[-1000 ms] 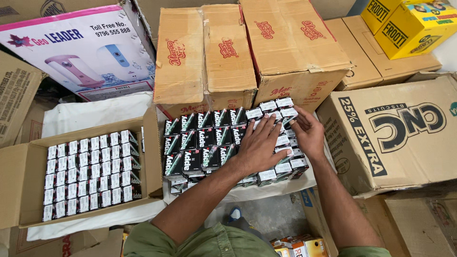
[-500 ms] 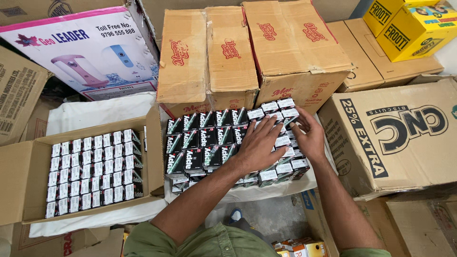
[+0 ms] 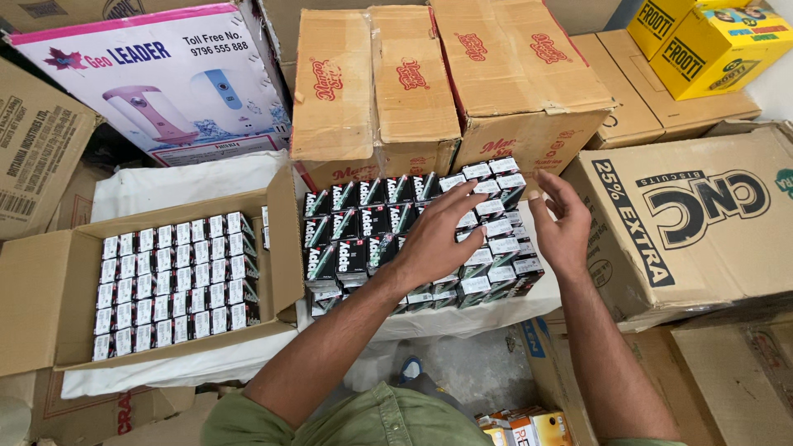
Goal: The person transfers small rectangular boxes from a large cardboard box to a stack on a table. They pick up the boxes one by one and place them in neat rows, building up a pile. The person continues this process throughout the video.
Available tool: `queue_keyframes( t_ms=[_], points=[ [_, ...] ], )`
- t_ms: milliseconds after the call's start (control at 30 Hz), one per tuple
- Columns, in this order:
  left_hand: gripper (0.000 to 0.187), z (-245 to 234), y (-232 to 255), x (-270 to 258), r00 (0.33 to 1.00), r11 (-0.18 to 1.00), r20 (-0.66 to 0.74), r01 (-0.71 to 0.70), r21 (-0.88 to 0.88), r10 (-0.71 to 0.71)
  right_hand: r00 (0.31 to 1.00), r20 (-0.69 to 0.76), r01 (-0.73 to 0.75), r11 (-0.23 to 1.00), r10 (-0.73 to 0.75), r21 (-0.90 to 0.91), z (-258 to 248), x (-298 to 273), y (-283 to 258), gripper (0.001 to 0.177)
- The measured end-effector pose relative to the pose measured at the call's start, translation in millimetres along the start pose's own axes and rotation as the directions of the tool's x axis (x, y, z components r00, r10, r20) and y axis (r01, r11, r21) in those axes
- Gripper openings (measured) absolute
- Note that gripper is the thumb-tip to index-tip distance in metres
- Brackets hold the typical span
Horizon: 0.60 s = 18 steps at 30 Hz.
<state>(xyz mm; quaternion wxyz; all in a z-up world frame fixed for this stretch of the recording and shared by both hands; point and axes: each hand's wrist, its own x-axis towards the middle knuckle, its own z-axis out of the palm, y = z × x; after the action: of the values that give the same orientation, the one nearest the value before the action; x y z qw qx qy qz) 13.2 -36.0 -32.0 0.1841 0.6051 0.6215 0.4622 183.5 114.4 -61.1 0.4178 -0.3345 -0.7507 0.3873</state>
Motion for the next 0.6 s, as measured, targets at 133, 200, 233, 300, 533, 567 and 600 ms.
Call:
queue_keyframes(
  t_ms=[133,200,233,300,533,567,600],
  points=[
    [0.049,-40.6,22.4,-25.7,0.999,0.995,-0.031,-0.016,-0.099,0.013,0.999,-0.003,0.049,0.999,-0.049,0.008,6.6,-18.4,-48.0,0.036],
    [0.048,-61.1,29.1,-40.6,0.999,0.99,-0.036,-0.029,-0.136,0.025,0.998,0.009,0.061,0.998,-0.061,0.03,15.7,-30.0,-71.1,0.037],
    [0.048,-69.6,29.1,-48.0,0.998,0.987,-0.048,-0.036,-0.155,0.029,0.998,0.034,0.055,0.998,-0.056,0.044,21.5,-35.3,-81.2,0.038],
    [0.048,-86.8,30.3,-64.3,0.998,0.984,-0.06,-0.04,-0.174,0.029,0.997,0.062,0.047,0.997,-0.05,0.057,35.5,-47.6,-99.7,0.04],
    [0.042,-146.1,19.7,-115.2,0.99,0.989,-0.134,-0.05,-0.138,0.032,0.975,0.199,0.092,0.995,-0.097,0.033,91.6,-84.1,-172.6,0.038],
    [0.042,-155.4,19.3,-122.8,0.989,0.989,-0.143,-0.04,-0.139,0.02,0.961,0.239,0.144,0.99,-0.141,0.003,99.6,-89.2,-184.5,0.037],
    [0.042,-163.7,16.3,-130.6,0.989,0.989,-0.145,-0.039,-0.14,0.019,0.96,0.241,0.145,0.989,-0.141,0.003,109.2,-93.1,-187.9,0.037]
  ],
)
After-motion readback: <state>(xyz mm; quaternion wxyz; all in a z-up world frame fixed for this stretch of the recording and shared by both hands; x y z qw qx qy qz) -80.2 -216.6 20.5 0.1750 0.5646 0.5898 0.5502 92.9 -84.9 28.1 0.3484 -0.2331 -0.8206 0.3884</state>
